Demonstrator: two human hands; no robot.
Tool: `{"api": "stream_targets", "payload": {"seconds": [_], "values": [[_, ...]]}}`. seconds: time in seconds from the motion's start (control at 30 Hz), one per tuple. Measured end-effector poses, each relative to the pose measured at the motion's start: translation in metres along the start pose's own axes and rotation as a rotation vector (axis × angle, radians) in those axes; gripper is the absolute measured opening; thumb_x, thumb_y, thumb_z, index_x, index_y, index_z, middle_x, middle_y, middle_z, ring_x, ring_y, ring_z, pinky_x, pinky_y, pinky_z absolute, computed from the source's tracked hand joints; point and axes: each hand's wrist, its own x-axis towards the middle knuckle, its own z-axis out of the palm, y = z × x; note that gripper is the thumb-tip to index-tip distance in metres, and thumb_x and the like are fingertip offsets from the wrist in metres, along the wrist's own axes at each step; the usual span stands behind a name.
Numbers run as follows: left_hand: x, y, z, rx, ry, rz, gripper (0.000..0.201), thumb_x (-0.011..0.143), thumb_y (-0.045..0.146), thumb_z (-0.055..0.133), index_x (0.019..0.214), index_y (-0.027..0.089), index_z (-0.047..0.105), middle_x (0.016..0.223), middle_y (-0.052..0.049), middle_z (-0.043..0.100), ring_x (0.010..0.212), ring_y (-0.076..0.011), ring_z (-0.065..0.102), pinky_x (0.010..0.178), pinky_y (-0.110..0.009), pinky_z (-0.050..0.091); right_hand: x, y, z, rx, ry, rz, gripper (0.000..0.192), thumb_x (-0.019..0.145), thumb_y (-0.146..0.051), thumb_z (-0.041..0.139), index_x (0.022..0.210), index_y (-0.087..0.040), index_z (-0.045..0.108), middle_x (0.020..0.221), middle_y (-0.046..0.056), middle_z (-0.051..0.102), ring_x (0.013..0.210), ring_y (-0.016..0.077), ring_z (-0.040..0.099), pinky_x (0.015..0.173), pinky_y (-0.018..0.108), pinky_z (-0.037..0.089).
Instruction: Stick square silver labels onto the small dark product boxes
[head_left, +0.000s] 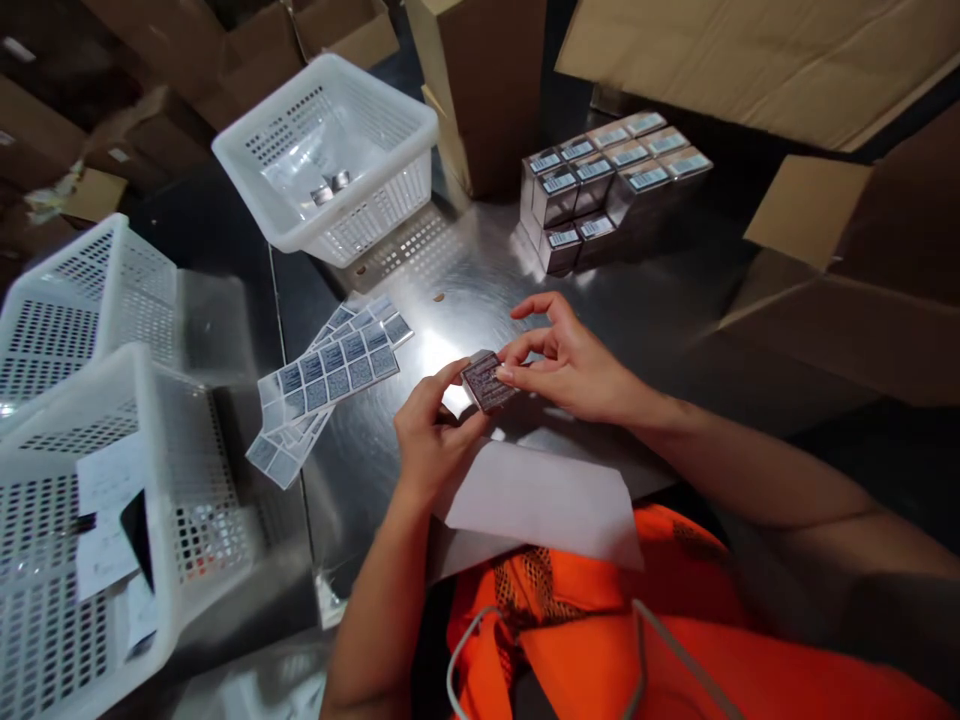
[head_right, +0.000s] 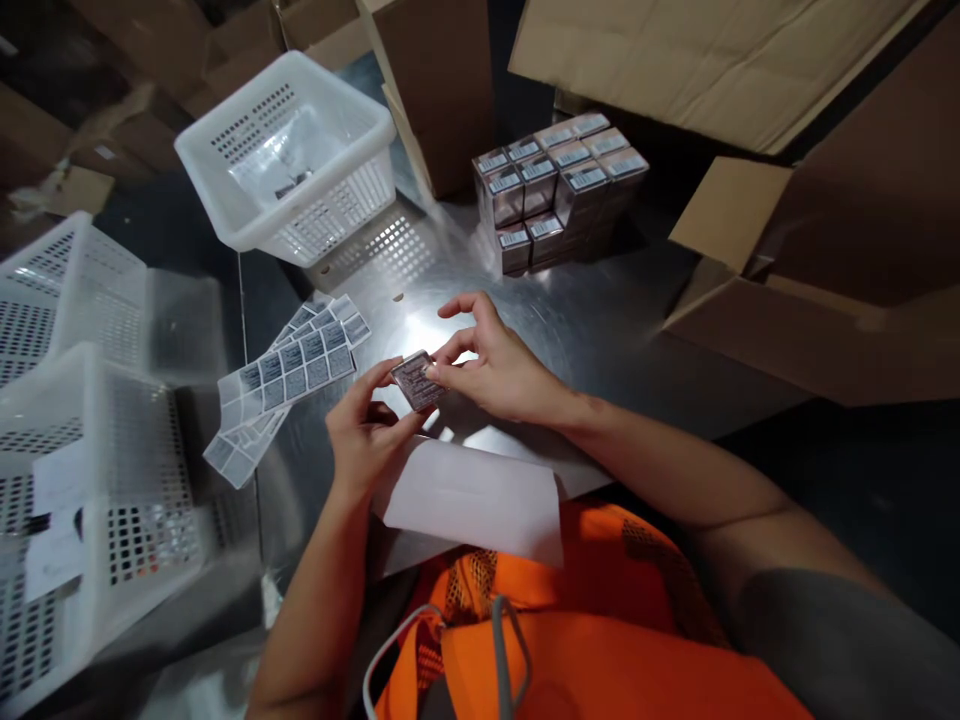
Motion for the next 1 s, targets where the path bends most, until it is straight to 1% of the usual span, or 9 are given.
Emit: {"api": "stream_targets", "payload": {"seconds": [0.27,0.4,0.5,0.57,0.63,0.7,0.8,0.87,1.0], "values": [[-0.001,-0.001,0.000,0.022,-0.002,0.033,0.050,0.074,0.028,0.087,0.122,0.025,0.073,0.094,0.002,0.075,0.051,-0.0037,0.052,0.046,-0.016,0.042,-0.001,0.005,0.003,-0.047,0.022,-0.056,0.053,0.078,-0.026,0.076,0.117,-0.027,0.039,0.081,-0.006,0.066,0.070,0.0142,0.068,0.066,0.028,0.059],[-0.003,0.000,0.002,0.033,0.014,0.045,0.049,0.075,0.030,0.087,0.122,0.025,0.073,0.093,0.003,0.074,0.050,-0.0034,0.050,0.047,-0.017,0.042,0.001,0.011,0.005,-0.146,0.125,-0.108,0.060,0.075,-0.030,0.081,0.119,-0.027,0.041,0.074,-0.007,0.056,0.085,0.0206,0.070,0.069,0.032,0.063],[-0.003,-0.001,0.002,0.068,0.089,-0.016,0.051,0.073,0.037,0.088,0.120,0.024,0.072,0.092,0.003,0.074,0.049,-0.0038,0.050,0.047,-0.019,0.041,0.003,0.012,0.001,-0.268,0.288,-0.245,0.070,0.069,-0.033,0.089,0.121,-0.027,0.043,0.092,-0.002,0.056,0.093,0.0209,0.067,0.075,0.033,0.065],[0.000,-0.004,0.000,0.147,0.207,-0.091,0.053,0.074,0.040,0.087,0.121,0.025,0.070,0.094,0.003,0.074,0.048,-0.0040,0.048,0.049,-0.021,0.041,-0.001,0.011,0.000,-0.393,0.331,-0.389,0.064,0.075,-0.033,0.088,0.121,-0.027,0.045,0.104,0.002,0.058,0.096,0.0206,0.065,0.083,0.036,0.063],[0.004,-0.009,-0.001,0.237,0.336,-0.166,0.054,0.075,0.041,0.086,0.123,0.025,0.067,0.095,0.002,0.074,0.049,-0.0049,0.045,0.053,-0.023,0.041,-0.008,0.011,0.006,-0.554,0.232,-0.555,0.047,0.088,-0.034,0.080,0.122,-0.026,0.049,0.105,0.004,0.061,0.098,0.0221,0.064,0.090,0.041,0.059],[0.011,-0.016,-0.001,0.279,0.417,-0.232,0.055,0.076,0.039,0.085,0.125,0.026,0.065,0.098,0.000,0.074,0.055,-0.0081,0.051,0.059,-0.025,0.043,-0.016,0.016,0.020,-0.705,0.023,-0.701,0.037,0.096,-0.038,0.073,0.123,-0.024,0.053,0.103,0.006,0.064,0.098,0.0246,0.063,0.092,0.044,0.056],[0.021,-0.023,0.001,0.248,0.441,-0.337,0.058,0.073,0.036,0.087,0.124,0.026,0.063,0.102,-0.002,0.074,0.075,-0.0155,0.064,0.072,-0.029,0.048,-0.021,0.032,0.045,-0.934,-0.229,-0.808,0.043,0.096,-0.043,0.072,0.127,-0.016,0.058,0.107,0.012,0.068,0.101,0.0299,0.061,0.089,0.045,0.053],[0.026,-0.027,0.001,0.215,0.402,-0.424,0.058,0.072,0.036,0.088,0.124,0.026,0.063,0.100,-0.003,0.075,0.083,-0.0189,0.068,0.081,-0.033,0.050,-0.018,0.044,0.056,-1.081,-0.324,-0.780,0.047,0.094,-0.038,0.075,0.132,-0.014,0.059,0.108,0.014,0.069,0.101,0.0319,0.062,0.088,0.046,0.051],[0.032,-0.034,-0.010,0.191,0.198,-0.584,0.058,0.070,0.038,0.089,0.121,0.025,0.065,0.089,-0.002,0.074,0.085,-0.0233,0.070,0.083,-0.036,0.051,-0.004,0.053,0.052,-1.121,-0.446,-0.528,0.052,0.091,-0.020,0.077,0.139,-0.014,0.057,0.114,0.013,0.072,0.106,0.0296,0.065,0.092,0.042,0.048]]}}
